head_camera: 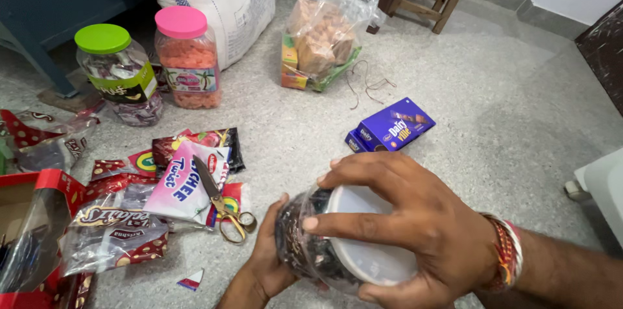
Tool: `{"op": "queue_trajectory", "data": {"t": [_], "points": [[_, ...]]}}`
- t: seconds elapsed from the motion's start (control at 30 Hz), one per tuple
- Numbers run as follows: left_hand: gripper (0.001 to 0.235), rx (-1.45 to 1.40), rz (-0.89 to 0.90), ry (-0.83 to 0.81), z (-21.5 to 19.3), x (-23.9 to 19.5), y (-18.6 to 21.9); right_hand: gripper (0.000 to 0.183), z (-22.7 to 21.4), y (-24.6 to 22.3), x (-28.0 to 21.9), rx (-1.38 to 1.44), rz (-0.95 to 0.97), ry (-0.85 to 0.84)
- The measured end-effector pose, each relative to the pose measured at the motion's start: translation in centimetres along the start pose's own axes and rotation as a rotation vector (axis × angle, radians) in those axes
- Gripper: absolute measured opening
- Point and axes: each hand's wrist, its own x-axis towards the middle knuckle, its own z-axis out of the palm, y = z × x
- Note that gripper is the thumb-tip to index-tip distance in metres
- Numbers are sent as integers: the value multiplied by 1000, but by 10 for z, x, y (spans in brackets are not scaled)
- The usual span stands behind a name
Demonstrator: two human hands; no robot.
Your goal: The person sits on the floor and organizes various snack items. They open and close a plastic jar, then open a box of chocolate bars, remove one, and close the box again.
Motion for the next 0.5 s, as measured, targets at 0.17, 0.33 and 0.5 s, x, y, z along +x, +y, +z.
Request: {"op": "queue_trajectory", "data": {"t": [0.17, 0.33, 0.5], "points": [[80, 184, 364, 205, 3, 3, -1, 62, 22, 7, -15, 188, 477, 261], [69, 277, 743, 241, -6, 15, -12, 60, 46, 44, -13, 699, 1151, 358], [65, 87, 646, 410, -11, 13, -3, 82, 61, 39, -23, 507, 1073, 162]]}}
